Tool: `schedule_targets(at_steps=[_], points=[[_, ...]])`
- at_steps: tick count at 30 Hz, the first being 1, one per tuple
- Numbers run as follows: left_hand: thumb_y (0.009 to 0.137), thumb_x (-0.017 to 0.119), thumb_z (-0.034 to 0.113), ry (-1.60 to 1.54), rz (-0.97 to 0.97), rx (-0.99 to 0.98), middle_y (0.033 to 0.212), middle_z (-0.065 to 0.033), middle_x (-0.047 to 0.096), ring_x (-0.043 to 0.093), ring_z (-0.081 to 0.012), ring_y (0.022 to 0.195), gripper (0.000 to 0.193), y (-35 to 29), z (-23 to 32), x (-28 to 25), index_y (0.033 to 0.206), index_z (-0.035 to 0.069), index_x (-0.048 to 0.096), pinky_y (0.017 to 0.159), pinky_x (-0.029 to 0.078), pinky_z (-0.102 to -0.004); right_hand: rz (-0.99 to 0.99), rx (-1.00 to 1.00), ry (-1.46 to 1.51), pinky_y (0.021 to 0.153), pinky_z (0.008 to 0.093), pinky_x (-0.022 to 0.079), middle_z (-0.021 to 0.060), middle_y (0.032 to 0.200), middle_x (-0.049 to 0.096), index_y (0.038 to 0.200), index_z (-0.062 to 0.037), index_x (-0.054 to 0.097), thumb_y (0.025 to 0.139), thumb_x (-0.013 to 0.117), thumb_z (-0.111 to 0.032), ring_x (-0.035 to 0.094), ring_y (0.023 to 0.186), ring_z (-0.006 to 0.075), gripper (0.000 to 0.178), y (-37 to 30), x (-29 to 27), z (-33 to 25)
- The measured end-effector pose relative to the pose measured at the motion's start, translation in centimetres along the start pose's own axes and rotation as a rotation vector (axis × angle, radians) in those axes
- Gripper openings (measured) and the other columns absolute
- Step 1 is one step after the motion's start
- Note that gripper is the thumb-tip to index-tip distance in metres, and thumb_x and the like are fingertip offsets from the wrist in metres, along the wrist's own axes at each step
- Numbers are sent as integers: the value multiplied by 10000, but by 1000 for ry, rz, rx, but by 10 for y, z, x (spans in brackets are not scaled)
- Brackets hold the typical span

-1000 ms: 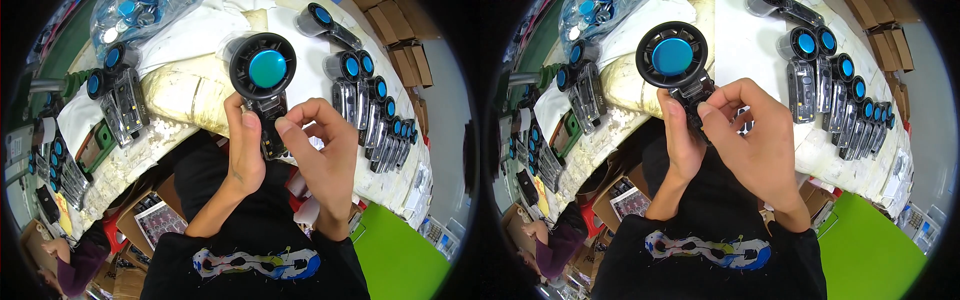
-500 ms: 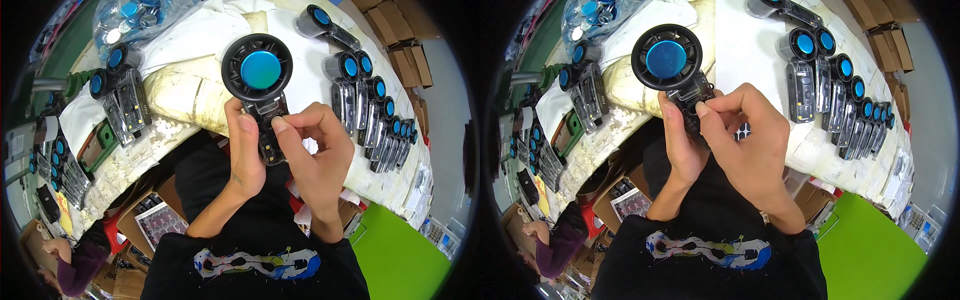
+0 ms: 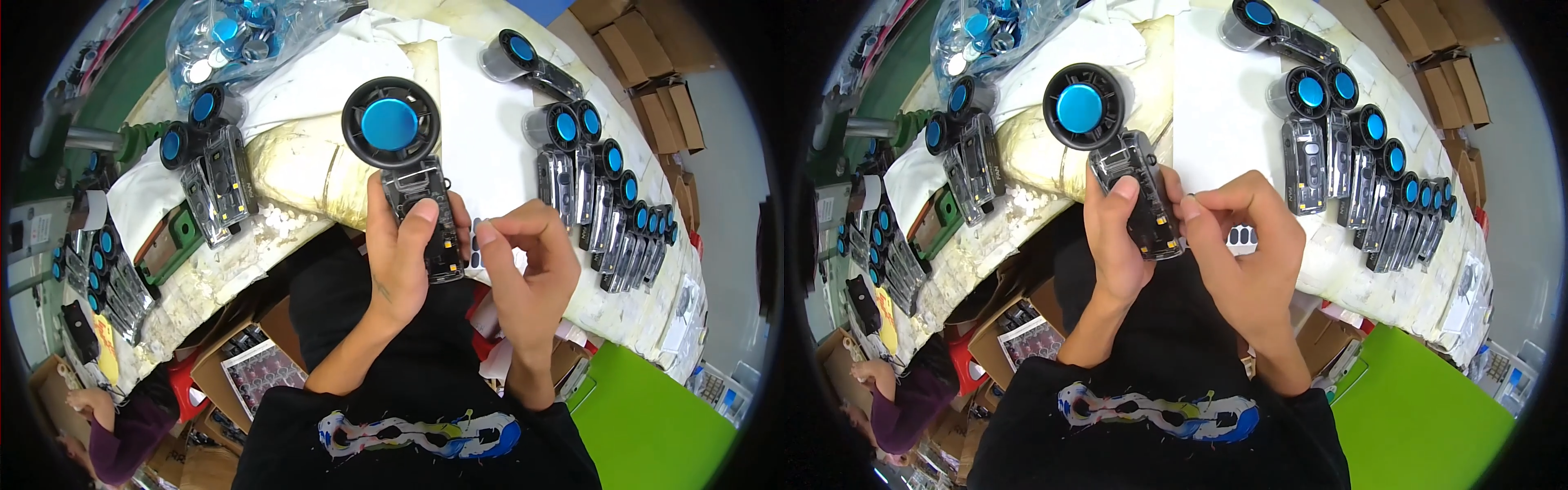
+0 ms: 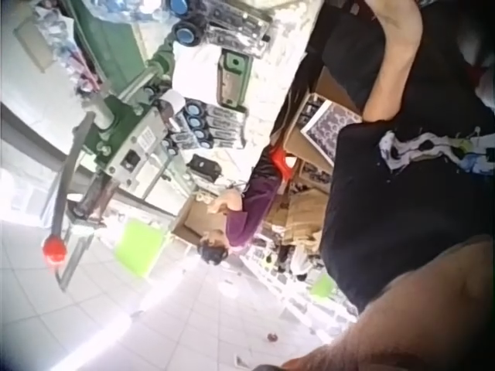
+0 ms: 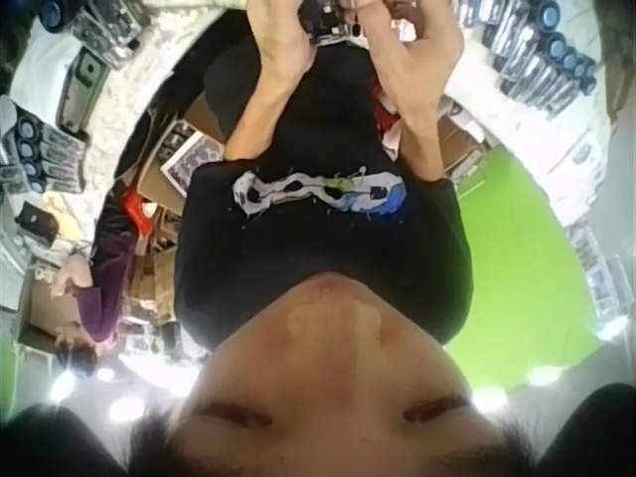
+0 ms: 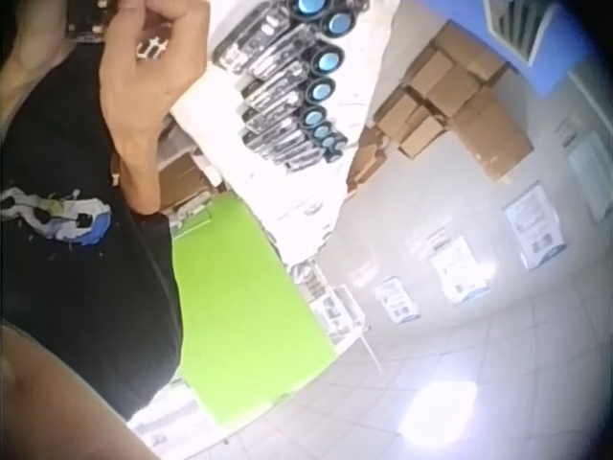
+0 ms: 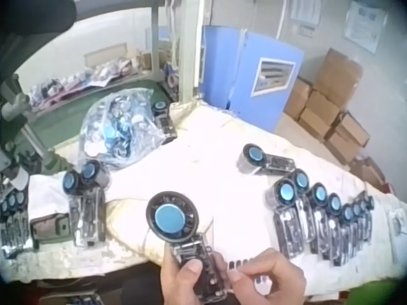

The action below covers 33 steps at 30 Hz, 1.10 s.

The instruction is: The person assembles and applies identification stickers to handheld electronic fans at a factory assembly station. The stickers are applied using a manual press machine.

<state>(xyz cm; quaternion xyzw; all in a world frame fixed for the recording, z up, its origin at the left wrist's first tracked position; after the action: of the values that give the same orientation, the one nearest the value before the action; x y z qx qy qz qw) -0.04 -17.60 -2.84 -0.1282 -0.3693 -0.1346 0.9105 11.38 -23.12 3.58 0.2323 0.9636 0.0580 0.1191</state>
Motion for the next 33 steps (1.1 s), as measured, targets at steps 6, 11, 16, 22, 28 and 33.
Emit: schedule_targets(at_steps=[6,11,16,22,28,33], points=[[884,427,127,21,1,-11,820,-150,593,582,-173,635,322,2,2,-3,1183,26,361,557,521,-295,-61,-46,-136,667,222,465,56,854,568,896,12,579,830,639,65,559,735,98,103,-14,0,3],[861,438,133,8,-57,19,851,-157,593,591,-178,661,356,2,2,4,1189,17,362,589,519,-296,16,-150,-178,580,245,446,88,837,603,892,-11,617,776,689,57,563,667,150,152,-17,-6,-5],[854,468,161,14,-1,4,904,-160,595,604,-189,675,448,4,0,-1,1258,3,358,610,521,-296,-28,-204,-273,634,281,486,95,959,613,1004,-37,633,750,740,25,614,770,208,283,-18,3,-15],[862,475,152,184,-28,26,1052,-150,565,602,-188,833,441,12,6,23,1257,3,351,738,530,-304,-58,-237,-373,773,332,504,154,1186,560,1249,-12,562,702,767,-34,602,951,268,584,-5,7,-11],[1026,410,266,619,-374,282,1141,-173,571,543,-238,1086,394,55,37,66,1191,-58,563,989,380,-312,89,-309,-499,840,304,518,133,1113,662,1251,55,546,752,786,-105,647,975,191,576,61,-60,-6],[910,601,354,1498,-12,834,975,-278,634,635,-363,907,468,203,130,46,1186,-24,591,797,501,-447,-31,-344,-678,858,360,509,178,1051,680,1227,-17,586,751,684,-109,667,919,275,495,190,-101,-7]])
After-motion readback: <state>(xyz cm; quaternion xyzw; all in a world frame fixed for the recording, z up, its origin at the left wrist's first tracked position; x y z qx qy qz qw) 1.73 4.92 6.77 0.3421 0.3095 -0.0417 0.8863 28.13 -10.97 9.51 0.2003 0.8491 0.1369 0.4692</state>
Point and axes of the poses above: each hand's wrist, its own y-axis towards the middle knuckle, its own x-axis out of the palm, z = x × y, the point moved 9 cm from there along y, towards the middle knuckle
